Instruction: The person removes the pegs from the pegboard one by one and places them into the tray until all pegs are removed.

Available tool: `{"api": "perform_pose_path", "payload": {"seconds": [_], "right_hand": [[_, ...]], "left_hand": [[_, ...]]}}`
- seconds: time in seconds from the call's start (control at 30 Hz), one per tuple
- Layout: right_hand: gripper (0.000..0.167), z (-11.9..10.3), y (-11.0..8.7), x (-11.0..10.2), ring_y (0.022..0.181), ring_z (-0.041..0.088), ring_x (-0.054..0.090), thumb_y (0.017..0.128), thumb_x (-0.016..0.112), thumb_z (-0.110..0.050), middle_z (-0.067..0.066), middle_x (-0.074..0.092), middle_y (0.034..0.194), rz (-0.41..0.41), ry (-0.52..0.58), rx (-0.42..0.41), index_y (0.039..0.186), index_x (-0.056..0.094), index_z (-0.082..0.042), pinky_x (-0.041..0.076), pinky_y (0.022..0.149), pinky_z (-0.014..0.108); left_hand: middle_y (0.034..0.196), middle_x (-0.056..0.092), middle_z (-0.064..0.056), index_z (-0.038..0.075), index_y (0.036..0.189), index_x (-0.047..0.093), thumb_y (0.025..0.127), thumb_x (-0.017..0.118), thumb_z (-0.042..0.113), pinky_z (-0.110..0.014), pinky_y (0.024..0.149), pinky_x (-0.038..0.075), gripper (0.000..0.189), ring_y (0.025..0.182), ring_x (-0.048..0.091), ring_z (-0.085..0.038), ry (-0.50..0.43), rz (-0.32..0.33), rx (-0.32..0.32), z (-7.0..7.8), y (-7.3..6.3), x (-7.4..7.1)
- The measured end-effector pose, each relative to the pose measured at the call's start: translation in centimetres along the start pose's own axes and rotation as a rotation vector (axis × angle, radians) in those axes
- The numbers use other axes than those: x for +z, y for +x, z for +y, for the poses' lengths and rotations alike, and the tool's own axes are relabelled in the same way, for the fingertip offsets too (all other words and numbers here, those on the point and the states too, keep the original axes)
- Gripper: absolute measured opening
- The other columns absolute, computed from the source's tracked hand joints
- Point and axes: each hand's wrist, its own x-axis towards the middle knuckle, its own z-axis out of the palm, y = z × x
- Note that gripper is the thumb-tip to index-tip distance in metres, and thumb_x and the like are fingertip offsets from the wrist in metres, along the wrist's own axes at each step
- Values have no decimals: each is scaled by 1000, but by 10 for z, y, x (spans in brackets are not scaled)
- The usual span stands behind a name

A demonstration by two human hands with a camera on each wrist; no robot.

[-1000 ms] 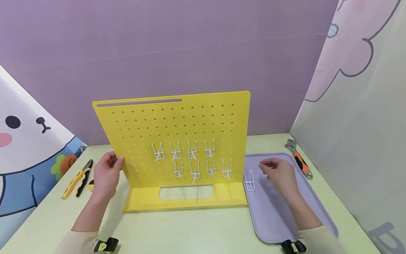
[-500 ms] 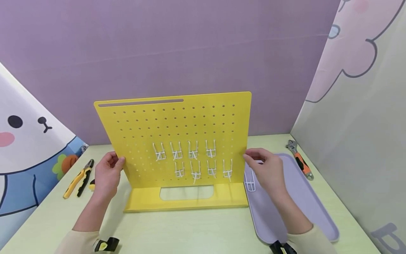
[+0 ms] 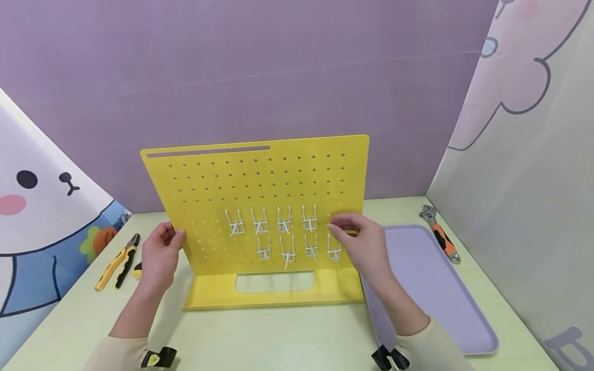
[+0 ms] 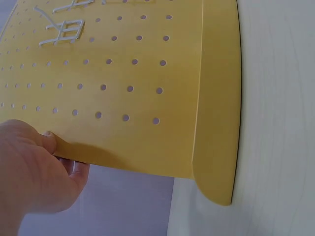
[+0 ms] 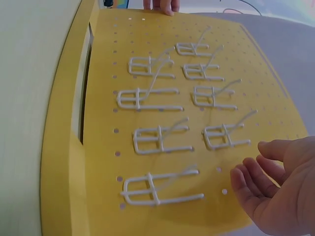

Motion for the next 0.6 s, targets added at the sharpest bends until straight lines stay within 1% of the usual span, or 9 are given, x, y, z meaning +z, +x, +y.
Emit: {"api": "perform_pose_path", "payload": {"seconds": [0.13,0.27,0.47,0.6], "right_hand": [[22,-3,2,8,96,18,68,90,78,-11,7,73,105,-21,17,-5,110,74,-3,56,79,20],[25,-6,3,16,98,20,68,88,80,-10,9,73,106,-23,42,-3,112,73,-2,56,80,21],[31,-10,5,25,101,21,68,87,81,-11,9,72,109,-45,95,6,115,72,-2,56,82,23],[31,-12,6,28,100,20,68,88,81,-13,8,72,109,-50,114,24,116,72,-3,56,83,23]], "left_hand": [[114,56,-12,1,130,56,106,55,16,-16,79,47,28,102,51,-20,2,5,1,-2,0,0],[113,56,-12,1,129,56,106,54,15,-16,78,46,27,102,51,-19,-2,1,6,-3,-1,0],[114,57,-13,0,128,57,105,55,12,-14,78,47,26,102,52,-20,-14,4,17,-3,0,1],[115,57,-13,0,128,56,105,55,11,-14,79,48,26,104,53,-20,-15,6,18,-3,0,1]]}}
